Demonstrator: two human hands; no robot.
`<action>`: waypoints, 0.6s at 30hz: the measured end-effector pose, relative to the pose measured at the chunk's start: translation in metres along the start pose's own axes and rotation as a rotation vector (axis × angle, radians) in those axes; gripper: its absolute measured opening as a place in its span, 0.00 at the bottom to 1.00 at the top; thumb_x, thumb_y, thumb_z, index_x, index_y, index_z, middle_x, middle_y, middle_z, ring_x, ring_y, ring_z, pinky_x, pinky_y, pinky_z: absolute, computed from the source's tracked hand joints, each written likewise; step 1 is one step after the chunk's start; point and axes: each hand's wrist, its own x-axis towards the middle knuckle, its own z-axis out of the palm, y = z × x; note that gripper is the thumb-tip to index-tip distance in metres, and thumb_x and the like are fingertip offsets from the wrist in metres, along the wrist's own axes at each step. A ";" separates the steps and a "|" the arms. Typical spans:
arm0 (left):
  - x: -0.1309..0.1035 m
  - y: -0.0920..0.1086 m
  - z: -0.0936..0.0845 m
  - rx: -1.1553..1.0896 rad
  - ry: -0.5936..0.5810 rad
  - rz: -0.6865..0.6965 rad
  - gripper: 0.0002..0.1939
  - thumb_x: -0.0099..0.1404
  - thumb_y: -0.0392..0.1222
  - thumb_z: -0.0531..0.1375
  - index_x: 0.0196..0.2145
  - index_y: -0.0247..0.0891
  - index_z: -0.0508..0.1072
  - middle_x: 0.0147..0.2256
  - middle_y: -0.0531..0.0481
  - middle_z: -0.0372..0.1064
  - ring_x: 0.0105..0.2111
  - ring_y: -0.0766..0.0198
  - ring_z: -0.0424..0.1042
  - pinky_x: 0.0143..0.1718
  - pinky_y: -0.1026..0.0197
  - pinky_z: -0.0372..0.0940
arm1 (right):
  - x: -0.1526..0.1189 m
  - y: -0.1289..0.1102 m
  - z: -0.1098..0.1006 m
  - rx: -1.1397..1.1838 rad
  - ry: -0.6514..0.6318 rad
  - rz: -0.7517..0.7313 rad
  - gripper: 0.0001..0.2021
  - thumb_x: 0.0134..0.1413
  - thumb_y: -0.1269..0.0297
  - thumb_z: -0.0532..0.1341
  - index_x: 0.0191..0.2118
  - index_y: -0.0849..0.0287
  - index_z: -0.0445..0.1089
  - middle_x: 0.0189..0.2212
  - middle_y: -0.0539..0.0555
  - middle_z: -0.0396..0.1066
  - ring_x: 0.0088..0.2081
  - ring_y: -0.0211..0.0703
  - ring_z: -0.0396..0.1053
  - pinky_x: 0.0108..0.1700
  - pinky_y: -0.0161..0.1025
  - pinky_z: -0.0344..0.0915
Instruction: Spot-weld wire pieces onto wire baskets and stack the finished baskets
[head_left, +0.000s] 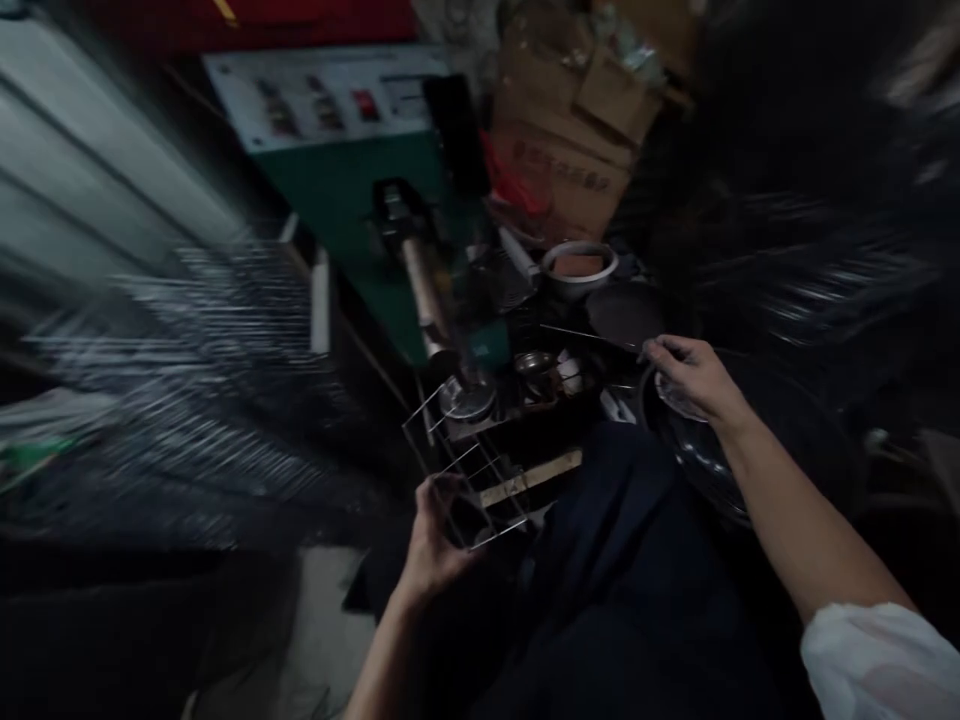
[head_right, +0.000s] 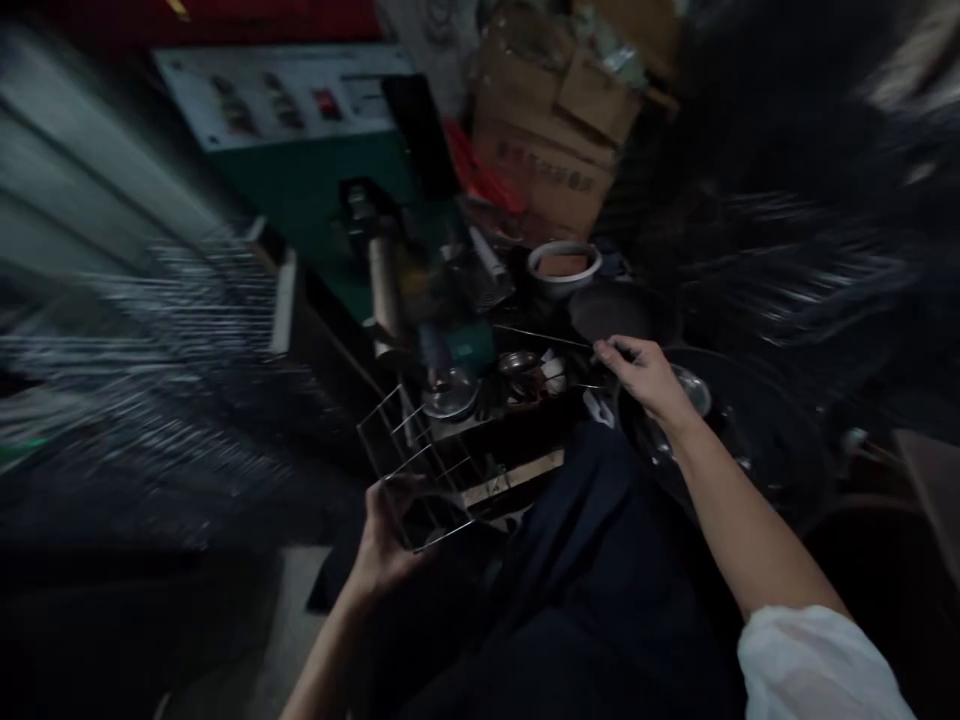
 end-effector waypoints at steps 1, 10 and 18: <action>0.001 0.000 -0.001 -0.016 0.007 0.021 0.37 0.53 0.45 0.70 0.55 0.47 0.55 0.53 0.44 0.61 0.57 0.51 0.69 0.65 0.36 0.62 | 0.003 0.007 0.020 0.027 0.001 0.017 0.28 0.54 0.35 0.66 0.25 0.58 0.69 0.22 0.48 0.60 0.26 0.38 0.56 0.29 0.36 0.52; -0.002 -0.001 -0.025 -0.032 0.019 0.080 0.42 0.53 0.38 0.70 0.59 0.45 0.53 0.54 0.42 0.59 0.58 0.49 0.66 0.65 0.34 0.62 | -0.002 0.034 0.111 0.251 -0.234 0.066 0.32 0.53 0.39 0.71 0.19 0.56 0.55 0.22 0.46 0.47 0.25 0.37 0.46 0.28 0.39 0.45; 0.009 -0.006 -0.029 -0.019 0.012 0.078 0.43 0.53 0.37 0.69 0.61 0.46 0.53 0.55 0.42 0.59 0.58 0.48 0.67 0.64 0.33 0.64 | 0.011 0.041 0.127 0.235 -0.346 -0.022 0.29 0.58 0.45 0.69 0.20 0.57 0.55 0.23 0.47 0.51 0.27 0.40 0.51 0.33 0.40 0.48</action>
